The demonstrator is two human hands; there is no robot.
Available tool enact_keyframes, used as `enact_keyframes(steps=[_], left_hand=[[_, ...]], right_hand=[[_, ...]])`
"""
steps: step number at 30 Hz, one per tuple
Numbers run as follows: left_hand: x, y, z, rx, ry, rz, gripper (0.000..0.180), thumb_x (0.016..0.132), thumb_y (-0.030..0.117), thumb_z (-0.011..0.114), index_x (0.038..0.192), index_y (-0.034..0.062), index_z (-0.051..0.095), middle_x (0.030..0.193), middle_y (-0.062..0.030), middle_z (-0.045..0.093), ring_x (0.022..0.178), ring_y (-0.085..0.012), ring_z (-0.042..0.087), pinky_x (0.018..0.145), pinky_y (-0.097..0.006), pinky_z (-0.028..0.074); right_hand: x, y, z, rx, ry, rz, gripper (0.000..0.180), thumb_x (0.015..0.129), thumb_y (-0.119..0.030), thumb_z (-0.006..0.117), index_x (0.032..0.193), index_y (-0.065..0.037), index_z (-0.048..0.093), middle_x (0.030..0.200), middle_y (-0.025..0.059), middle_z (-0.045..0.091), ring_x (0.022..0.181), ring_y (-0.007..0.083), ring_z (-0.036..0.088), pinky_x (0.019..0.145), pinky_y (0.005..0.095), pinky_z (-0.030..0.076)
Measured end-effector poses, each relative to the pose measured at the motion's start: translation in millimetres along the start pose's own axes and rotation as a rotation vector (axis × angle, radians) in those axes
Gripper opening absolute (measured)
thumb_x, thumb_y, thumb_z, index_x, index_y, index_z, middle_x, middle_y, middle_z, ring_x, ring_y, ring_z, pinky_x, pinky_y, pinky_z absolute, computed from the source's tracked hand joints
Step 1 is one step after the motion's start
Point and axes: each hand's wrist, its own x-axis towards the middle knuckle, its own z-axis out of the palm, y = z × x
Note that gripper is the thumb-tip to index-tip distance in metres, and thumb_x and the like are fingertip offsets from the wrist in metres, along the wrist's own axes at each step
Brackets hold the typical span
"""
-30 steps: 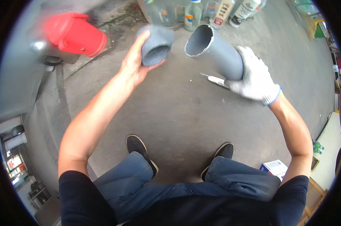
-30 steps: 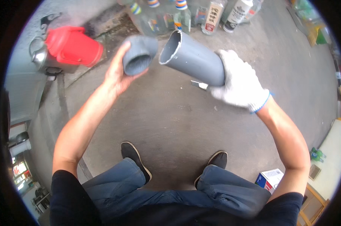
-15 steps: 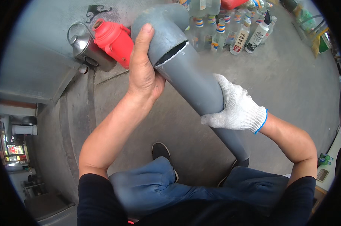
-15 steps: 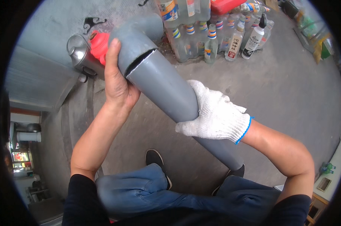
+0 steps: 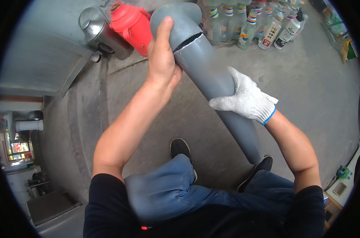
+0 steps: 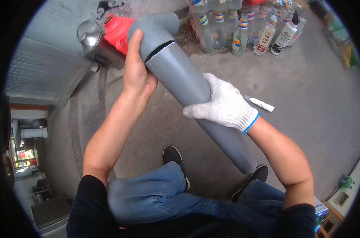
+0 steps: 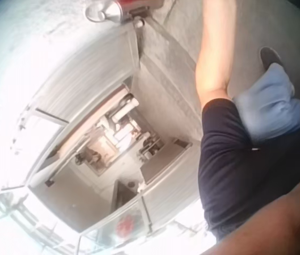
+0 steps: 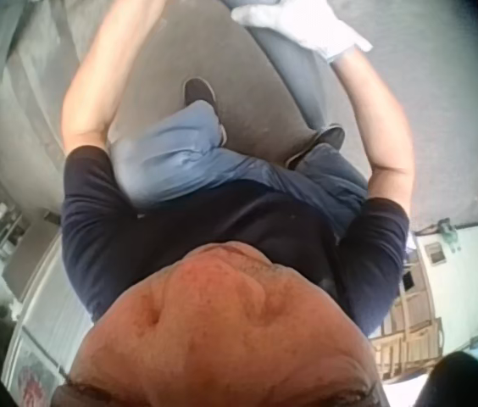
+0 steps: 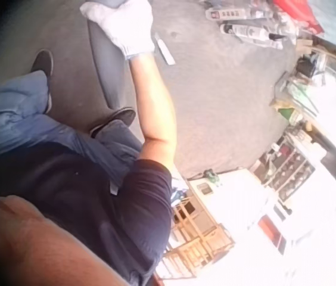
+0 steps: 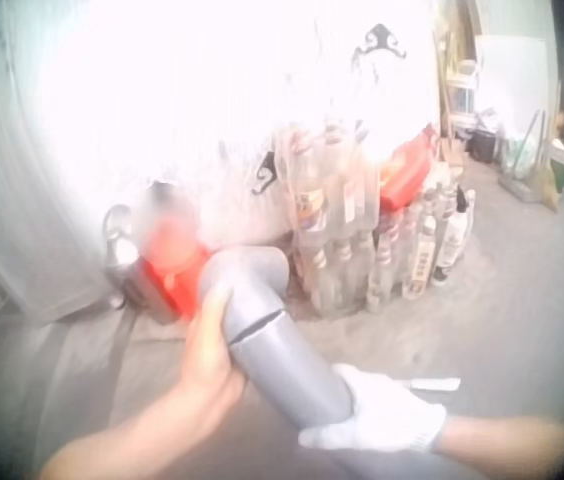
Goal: The person sits on the floor and assembles a gray PVC elbow fitting with a straight pipe section. They repeatedly insert and remove the pieces to check the fit, then use a utility knife to scrape and deburr the inner edge of the elbow fitting before reassembling the parts.
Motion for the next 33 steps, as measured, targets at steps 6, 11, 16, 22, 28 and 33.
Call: enact_keyframes(steps=[6, 11, 16, 22, 28, 33], left_hand=[[6.7, -11.9, -14.6, 0.023, -0.005, 0.021, 0.056, 0.106, 0.043, 0.062, 0.141, -0.0001, 0.053, 0.125, -0.0154, 0.068, 0.114, -0.0288, 0.069, 0.1, -0.048, 0.058], [8.2, -19.0, -22.2, 0.001, 0.147, -0.092, 0.06, 0.104, 0.042, 0.066, 0.145, 0.0005, 0.05, 0.134, -0.0164, 0.064, 0.126, -0.0312, 0.063, 0.112, -0.053, 0.049], [8.2, -30.6, -32.6, 0.007, 0.208, -0.173, 0.066, 0.101, 0.042, 0.071, 0.147, 0.0003, 0.048, 0.138, -0.0168, 0.063, 0.128, -0.0325, 0.061, 0.115, -0.053, 0.048], [11.7, -35.0, -48.0, -0.03, 0.201, -0.21, 0.072, 0.1, 0.043, 0.073, 0.15, 0.0012, 0.044, 0.141, -0.0172, 0.06, 0.128, -0.0322, 0.061, 0.116, -0.053, 0.047], [2.0, -34.5, -41.8, 0.04, 0.194, -0.148, 0.075, 0.101, 0.048, 0.07, 0.152, 0.002, 0.042, 0.141, -0.0164, 0.06, 0.129, -0.0313, 0.061, 0.116, -0.053, 0.047], [1.4, -36.7, -39.2, 0.073, 0.177, -0.099, 0.075, 0.102, 0.054, 0.066, 0.153, 0.0036, 0.041, 0.14, -0.015, 0.06, 0.128, -0.0309, 0.062, 0.114, -0.053, 0.049]], right_hand=[[19.4, 17.2, 17.1, 0.035, 0.024, 0.02, 0.077, 0.073, -0.04, 0.092, 0.133, -0.001, 0.064, 0.117, 0.0176, 0.075, 0.107, 0.0271, 0.072, 0.098, 0.0408, 0.056], [30.3, 34.7, 27.4, 0.153, -0.031, 0.01, 0.087, 0.071, -0.06, 0.086, 0.13, 0.002, 0.066, 0.117, 0.0227, 0.075, 0.108, 0.0327, 0.073, 0.098, 0.041, 0.056], [34.5, 44.9, 36.2, 0.092, -0.035, 0.032, 0.085, 0.074, -0.057, 0.085, 0.133, 0.0, 0.064, 0.12, 0.0222, 0.074, 0.112, 0.0329, 0.072, 0.101, 0.0409, 0.055], [38.8, 35.5, 55.6, -0.023, 0.234, -0.183, 0.089, 0.076, -0.04, 0.088, 0.15, -0.008, 0.05, 0.131, 0.0226, 0.069, 0.121, 0.0376, 0.069, 0.104, 0.0452, 0.054], [42.7, 13.2, 54.1, -0.042, 0.239, -0.184, 0.091, 0.075, -0.039, 0.082, 0.151, -0.006, 0.045, 0.127, 0.0255, 0.069, 0.116, 0.0433, 0.069, 0.101, 0.0482, 0.055], [40.8, 12.9, 54.0, -0.047, 0.238, -0.156, 0.094, 0.076, -0.034, 0.088, 0.155, -0.012, 0.042, 0.134, 0.0221, 0.068, 0.122, 0.04, 0.069, 0.106, 0.0451, 0.054]])
